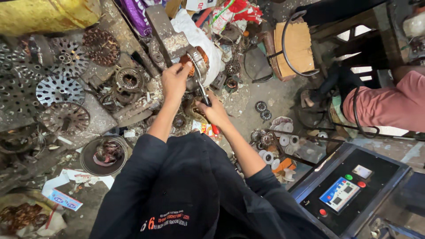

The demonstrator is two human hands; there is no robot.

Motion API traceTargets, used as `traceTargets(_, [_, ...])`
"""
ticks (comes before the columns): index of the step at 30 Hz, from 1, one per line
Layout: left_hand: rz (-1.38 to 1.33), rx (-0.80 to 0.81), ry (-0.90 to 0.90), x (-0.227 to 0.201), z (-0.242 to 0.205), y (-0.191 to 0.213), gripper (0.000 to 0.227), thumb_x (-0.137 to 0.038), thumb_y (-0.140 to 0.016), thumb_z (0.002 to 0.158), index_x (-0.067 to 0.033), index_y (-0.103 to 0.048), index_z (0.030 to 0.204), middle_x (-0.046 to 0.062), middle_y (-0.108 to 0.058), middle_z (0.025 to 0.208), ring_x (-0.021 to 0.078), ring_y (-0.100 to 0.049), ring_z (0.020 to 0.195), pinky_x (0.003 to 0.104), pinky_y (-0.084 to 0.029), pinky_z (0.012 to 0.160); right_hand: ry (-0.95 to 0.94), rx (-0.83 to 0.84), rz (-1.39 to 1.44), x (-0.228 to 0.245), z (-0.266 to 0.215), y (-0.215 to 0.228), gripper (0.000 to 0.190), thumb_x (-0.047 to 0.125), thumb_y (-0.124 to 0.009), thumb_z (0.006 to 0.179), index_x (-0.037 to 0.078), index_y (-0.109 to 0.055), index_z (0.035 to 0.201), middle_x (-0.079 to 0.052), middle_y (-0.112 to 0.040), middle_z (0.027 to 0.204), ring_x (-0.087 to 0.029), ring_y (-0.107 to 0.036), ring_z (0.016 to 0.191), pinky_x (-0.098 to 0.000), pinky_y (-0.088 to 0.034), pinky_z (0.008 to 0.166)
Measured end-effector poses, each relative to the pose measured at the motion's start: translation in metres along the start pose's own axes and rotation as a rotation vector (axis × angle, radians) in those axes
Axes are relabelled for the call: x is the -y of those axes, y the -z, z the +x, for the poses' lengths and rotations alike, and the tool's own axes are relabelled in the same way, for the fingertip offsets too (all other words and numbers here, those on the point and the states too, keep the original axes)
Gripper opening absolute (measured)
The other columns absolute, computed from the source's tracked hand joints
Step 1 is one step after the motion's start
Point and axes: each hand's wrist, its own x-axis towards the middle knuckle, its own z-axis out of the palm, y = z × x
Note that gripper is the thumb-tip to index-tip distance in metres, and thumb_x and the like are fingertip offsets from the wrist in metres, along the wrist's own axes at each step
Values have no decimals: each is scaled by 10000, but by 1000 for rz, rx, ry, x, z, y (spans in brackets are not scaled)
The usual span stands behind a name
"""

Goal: The person uses pliers to pull copper wire from a cylindrical motor component. They repeatedly grip and pull the wire, then place the component down and pick up another to continue the process.

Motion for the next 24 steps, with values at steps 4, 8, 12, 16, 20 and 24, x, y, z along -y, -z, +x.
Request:
traceTargets(4, [38, 21, -4, 2, 1, -1, 360, -383, -748, 909, -29, -784, 958, 106, -713, 693, 149, -636, 602, 340, -486, 605, -52, -109, -116, -7, -1, -12, 350, 315, -687, 890, 81, -581, 1128, -248, -681, 835, -442, -665, 797, -503, -494, 745])
traceTargets(8, [-38, 14, -27, 5, 0, -3, 358, -378, -751, 902, -36, -781, 1001, 95, -764, 762, 137, -680, 648, 328, -512, 630, 54, -251, -118, -19, 2, -27, 287, 273, -665, 920, 64, -576, 1096, -252, -686, 817, -477, -668, 831, -524, -508, 736])
traceTargets(12, [-36, -2, -59, 2, -1, -2, 360, -377, -758, 909, -27, -783, 990, 112, -755, 761, 145, -682, 661, 330, -520, 651, 62, -166, -80, -22, 4, -21, 400, 297, -709, 893, 56, -593, 1190, -240, -684, 851, -424, -684, 814, -483, -525, 759])
traceTargets(16, [-19, 12, -33, 0, -6, 0, 356, -377, -743, 920, -30, -773, 996, 115, -745, 731, 143, -694, 643, 328, -519, 632, 22, 6, -121, -18, 7, 8, 575, 325, -738, 836, 64, -568, 1319, -219, -719, 948, -368, -703, 879, -455, -524, 809])
traceTargets(20, [64, 42, 16, -3, -7, 2, 337, -368, -732, 943, -42, -786, 1012, 159, -709, 696, 204, -656, 607, 366, -489, 606, -6, 5, -172, -5, 8, 16, 621, 348, -736, 830, 69, -555, 1354, -219, -734, 1003, -370, -714, 939, -456, -521, 839])
traceTargets(24, [-46, 18, -61, 0, -8, 1, 318, -367, -726, 924, -73, -774, 1034, 118, -752, 743, 146, -716, 626, 335, -518, 589, 18, -68, -216, 0, 4, 9, 513, 296, -714, 861, 72, -565, 1298, -262, -708, 926, -444, -689, 905, -495, -519, 795])
